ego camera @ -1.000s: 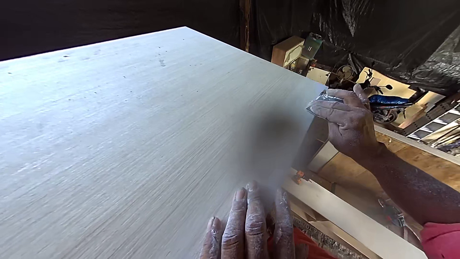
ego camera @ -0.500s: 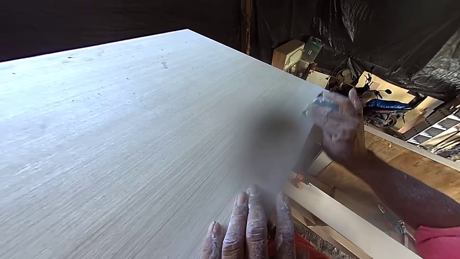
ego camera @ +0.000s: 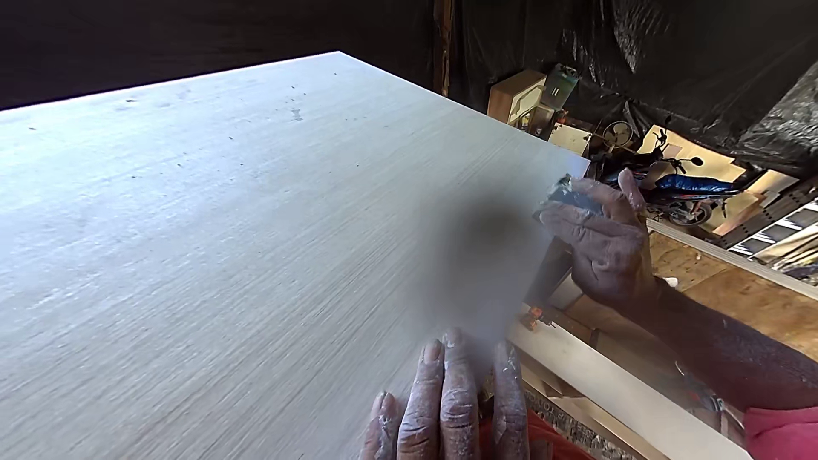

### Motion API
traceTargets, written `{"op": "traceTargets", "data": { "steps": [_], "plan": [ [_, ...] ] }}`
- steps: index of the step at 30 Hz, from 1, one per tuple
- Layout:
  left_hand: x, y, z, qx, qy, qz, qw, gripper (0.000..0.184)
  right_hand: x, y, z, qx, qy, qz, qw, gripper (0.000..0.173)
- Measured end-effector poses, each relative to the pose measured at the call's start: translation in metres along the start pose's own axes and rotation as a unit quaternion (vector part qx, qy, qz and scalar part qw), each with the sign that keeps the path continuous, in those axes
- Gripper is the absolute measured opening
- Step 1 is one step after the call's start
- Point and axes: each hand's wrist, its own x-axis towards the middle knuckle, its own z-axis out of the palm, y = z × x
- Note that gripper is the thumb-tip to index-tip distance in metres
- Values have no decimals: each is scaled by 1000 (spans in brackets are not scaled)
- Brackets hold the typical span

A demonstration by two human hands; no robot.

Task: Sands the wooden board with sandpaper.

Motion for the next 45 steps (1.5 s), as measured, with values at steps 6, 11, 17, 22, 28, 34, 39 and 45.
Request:
{"op": "traceTargets", "data": {
  "steps": [6,11,17,22,28,34,39,45],
  "plan": [
    [1,1,2,-6,7,-5,1000,69,-1,0,0,10,4,-3,1000,37],
    [3,2,2,-6,7,-3,1000,70,-1,1,-3,18,-19,40,999,40],
    [2,1,2,-4,10,-2,1000,69,-3,4,-8,8,-24,56,998,41],
    [0,1,1,-3,-3,-1,1000,69,-5,5,-6,16,-27,59,998,40],
    [0,0,0,-4,-4,-1,1000,68,-7,1,-4,40,-16,41,998,40],
    [1,0,0,-5,4,-7,1000,70,-6,-4,-2,47,-3,25,999,38],
    [0,0,-1,-8,8,-6,1000,67,1,-6,-1,38,-19,34,998,40],
    [0,0,0,-9,12,-3,1000,68,5,22,5,-3,-42,90,995,41]
  ]
}}
